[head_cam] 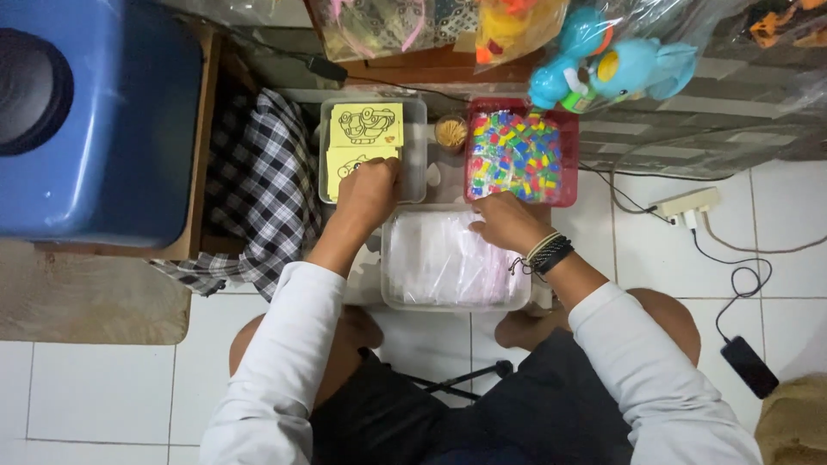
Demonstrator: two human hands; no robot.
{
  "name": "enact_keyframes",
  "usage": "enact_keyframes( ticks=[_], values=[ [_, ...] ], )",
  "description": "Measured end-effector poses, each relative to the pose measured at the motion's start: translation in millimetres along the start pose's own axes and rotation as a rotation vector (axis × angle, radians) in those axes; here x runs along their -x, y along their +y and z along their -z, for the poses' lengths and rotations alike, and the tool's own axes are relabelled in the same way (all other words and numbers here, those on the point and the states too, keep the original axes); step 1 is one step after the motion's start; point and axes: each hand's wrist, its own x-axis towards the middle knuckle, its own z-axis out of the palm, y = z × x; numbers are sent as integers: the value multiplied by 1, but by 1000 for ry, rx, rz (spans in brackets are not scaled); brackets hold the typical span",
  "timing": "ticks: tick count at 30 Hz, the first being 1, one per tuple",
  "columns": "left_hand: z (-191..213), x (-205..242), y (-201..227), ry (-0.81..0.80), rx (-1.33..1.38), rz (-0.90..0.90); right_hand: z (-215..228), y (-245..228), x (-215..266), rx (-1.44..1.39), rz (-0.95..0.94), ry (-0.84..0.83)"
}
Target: The person packages sand art cards by hand, placing yellow cards with animal designs and small packets of colored sand into plastic bags.
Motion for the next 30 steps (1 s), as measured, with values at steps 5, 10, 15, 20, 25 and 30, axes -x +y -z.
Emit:
enact_keyframes(
  ticks=[5,10,15,20,25,30],
  values=[
    [-10,-2,-14,0,-35,-12,-12,8,9,142,-59,-59],
    [2,2,-13,6,-47,-3,-66,43,-12,268,-57,-75],
    [15,6,-10,48,-11,-3,-73,32,-11,327,-60,88],
    [5,0,-14,8,-6,1,-97,49,-22,343,13,219],
    [5,3,-5,-16,21,-25,-81,45,-14,296,62,322],
    [4,6,5,-104,15,-52,-75,42,-2,243,149,427]
  ],
)
